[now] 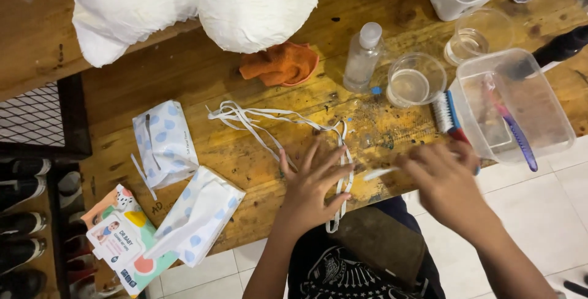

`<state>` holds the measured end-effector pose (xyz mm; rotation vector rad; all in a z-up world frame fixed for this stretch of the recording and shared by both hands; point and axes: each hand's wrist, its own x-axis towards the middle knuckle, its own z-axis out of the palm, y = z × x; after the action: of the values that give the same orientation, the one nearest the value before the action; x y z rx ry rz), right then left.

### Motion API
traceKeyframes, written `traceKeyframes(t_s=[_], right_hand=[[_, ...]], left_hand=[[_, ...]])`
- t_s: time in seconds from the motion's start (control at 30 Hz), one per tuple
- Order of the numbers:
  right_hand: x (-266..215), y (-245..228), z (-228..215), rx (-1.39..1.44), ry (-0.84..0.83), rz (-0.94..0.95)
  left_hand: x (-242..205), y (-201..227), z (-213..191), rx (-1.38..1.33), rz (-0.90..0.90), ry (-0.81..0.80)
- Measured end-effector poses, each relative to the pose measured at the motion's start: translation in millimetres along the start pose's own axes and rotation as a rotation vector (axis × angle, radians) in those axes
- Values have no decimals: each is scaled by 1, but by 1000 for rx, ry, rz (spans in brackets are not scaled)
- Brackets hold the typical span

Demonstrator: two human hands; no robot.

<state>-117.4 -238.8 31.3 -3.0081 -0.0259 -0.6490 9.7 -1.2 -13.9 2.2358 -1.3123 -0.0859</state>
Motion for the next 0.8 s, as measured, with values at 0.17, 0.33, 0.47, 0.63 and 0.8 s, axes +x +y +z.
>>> traceKeyframes(t_s=[0.17,0.33,0.47,0.63,0.8], right_hand=[[30,-4,55,214,7,-152],[55,-10,83,180,116,-228],[64,-2,92,177,157,-286],[62,-17,88,239,132,-399],[74,-15,79,251,126,-335]], left_hand=[[-3,-5,-6,-13,-55,-69],[-1,-10,-9,-40,-82,-130],[0,-12,-9,-51,-86,-148],[5,-8,-19,-59,-124,-242],[7,-6,-21,-70,-153,-282]])
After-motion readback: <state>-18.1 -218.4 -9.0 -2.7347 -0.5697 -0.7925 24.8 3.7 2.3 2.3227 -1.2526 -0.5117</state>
